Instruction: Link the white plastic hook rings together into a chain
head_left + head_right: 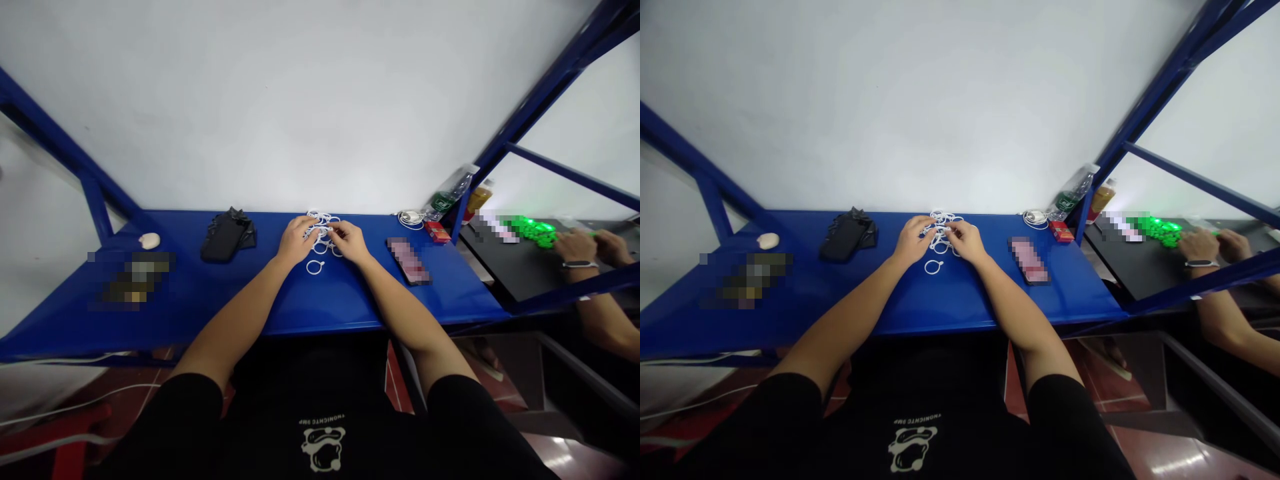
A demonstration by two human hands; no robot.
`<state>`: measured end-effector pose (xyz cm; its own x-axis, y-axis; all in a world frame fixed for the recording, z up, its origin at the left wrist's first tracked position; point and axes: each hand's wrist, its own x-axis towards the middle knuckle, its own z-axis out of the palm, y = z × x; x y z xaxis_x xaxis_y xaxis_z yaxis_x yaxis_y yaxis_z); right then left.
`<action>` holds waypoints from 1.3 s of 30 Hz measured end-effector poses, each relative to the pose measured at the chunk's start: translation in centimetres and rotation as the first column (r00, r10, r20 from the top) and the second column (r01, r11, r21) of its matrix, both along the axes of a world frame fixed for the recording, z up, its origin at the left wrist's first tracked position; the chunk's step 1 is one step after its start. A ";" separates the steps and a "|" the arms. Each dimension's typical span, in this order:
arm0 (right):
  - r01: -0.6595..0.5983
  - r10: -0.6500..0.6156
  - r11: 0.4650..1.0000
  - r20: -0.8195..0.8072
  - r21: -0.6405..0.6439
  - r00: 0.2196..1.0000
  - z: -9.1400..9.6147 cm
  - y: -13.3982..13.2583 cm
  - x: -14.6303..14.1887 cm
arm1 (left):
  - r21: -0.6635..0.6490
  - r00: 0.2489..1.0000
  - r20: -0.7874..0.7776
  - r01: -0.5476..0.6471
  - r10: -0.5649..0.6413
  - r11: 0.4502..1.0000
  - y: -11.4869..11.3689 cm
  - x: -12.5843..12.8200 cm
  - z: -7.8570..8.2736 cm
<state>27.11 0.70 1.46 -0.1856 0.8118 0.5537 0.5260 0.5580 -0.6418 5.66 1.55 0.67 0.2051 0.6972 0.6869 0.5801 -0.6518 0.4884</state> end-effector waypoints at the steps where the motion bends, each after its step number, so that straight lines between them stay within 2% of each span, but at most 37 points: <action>1: -0.013 0.012 1.000 0.046 0.017 0.999 0.1 -0.2 -0.1 | 0.003 1.000 -0.010 0.015 -0.015 1.000 -0.2 0.1 0.1; 5: -0.040 0.032 0.998 0.165 0.042 0.986 0.6 -0.5 -0.2 | -0.038 0.993 -0.060 0.103 -0.106 0.994 -0.6 0.3 0.4; 7: -0.042 0.033 0.998 0.179 0.047 0.983 0.7 -0.6 -0.1 | -0.049 0.992 -0.066 0.109 -0.112 0.993 -0.6 0.4 0.4; 11: -0.041 0.031 0.998 0.171 0.057 0.985 0.9 -0.7 -0.3 | -0.028 0.996 -0.054 0.074 -0.076 0.997 -0.2 0.5 0.2; 17: -0.046 0.037 0.996 0.129 0.071 0.991 0.8 -1.0 -0.6 | 0.014 0.994 -0.049 0.093 -0.093 0.996 -0.1 0.5 0.0; 26: -0.025 0.024 1.000 0.115 0.009 0.993 0.9 -1.0 -0.6 | 0.013 0.997 -0.035 0.070 -0.069 0.997 -0.4 0.6 0.6; 35: 0.016 -0.019 1.000 0.131 0.020 0.991 1.1 -1.8 -1.1 | -0.018 0.994 -0.053 0.098 -0.099 0.995 -1.0 0.7 1.4; 39: -0.063 0.063 0.998 0.107 -0.003 0.992 1.2 -1.4 -0.5 | 0.011 0.994 -0.038 0.107 -0.107 0.994 -1.2 0.4 1.7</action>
